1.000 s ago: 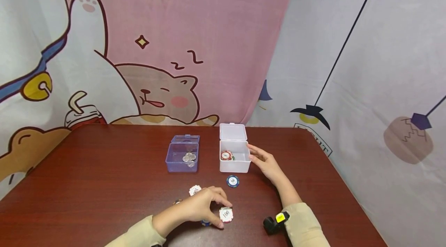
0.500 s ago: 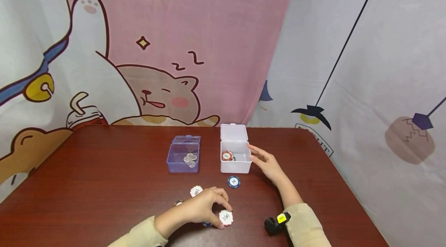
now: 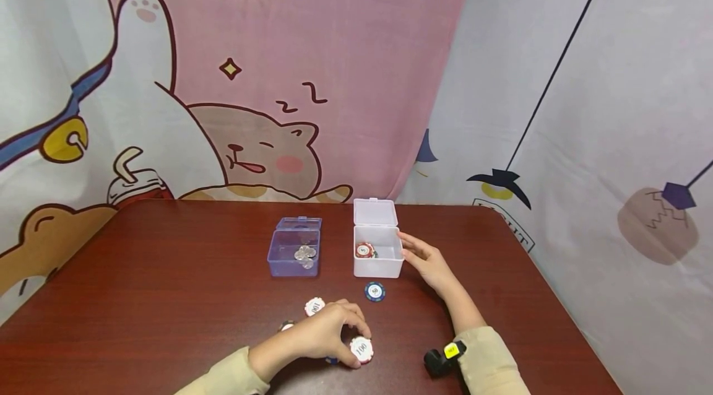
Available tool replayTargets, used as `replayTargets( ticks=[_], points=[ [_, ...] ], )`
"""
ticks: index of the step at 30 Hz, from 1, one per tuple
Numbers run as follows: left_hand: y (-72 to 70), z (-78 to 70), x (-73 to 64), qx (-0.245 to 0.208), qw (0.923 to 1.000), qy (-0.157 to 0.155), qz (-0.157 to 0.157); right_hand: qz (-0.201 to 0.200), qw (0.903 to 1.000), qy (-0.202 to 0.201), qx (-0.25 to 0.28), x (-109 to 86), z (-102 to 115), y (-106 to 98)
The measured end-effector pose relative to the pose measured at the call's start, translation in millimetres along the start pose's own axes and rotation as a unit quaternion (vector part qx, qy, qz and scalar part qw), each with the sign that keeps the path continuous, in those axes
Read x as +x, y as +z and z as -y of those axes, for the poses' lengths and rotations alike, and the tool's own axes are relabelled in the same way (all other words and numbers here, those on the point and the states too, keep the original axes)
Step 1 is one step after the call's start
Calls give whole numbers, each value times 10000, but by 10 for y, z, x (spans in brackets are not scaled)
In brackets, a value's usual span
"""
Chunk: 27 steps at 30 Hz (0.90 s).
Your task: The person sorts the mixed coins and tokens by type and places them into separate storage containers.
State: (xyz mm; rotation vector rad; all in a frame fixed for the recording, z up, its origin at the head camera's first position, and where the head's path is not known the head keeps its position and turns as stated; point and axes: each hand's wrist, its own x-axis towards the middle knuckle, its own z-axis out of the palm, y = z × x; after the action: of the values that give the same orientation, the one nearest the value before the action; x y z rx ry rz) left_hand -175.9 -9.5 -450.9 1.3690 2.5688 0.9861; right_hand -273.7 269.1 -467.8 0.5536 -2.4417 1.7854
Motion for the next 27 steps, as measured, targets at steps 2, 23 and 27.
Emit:
replayTargets(
  ticks=[2,23,27],
  points=[
    [4,2,2,11,10000,49,-39,-3,10000,9,8,-1,0,-1],
    [-129,49,105,-436,9953,-51,-868,7,10000,-15,40,8,-20,-2],
    [-178,71,133,-458,9938,-109,-1004,13,10000,-31,62,11,-37,-1]
  ],
)
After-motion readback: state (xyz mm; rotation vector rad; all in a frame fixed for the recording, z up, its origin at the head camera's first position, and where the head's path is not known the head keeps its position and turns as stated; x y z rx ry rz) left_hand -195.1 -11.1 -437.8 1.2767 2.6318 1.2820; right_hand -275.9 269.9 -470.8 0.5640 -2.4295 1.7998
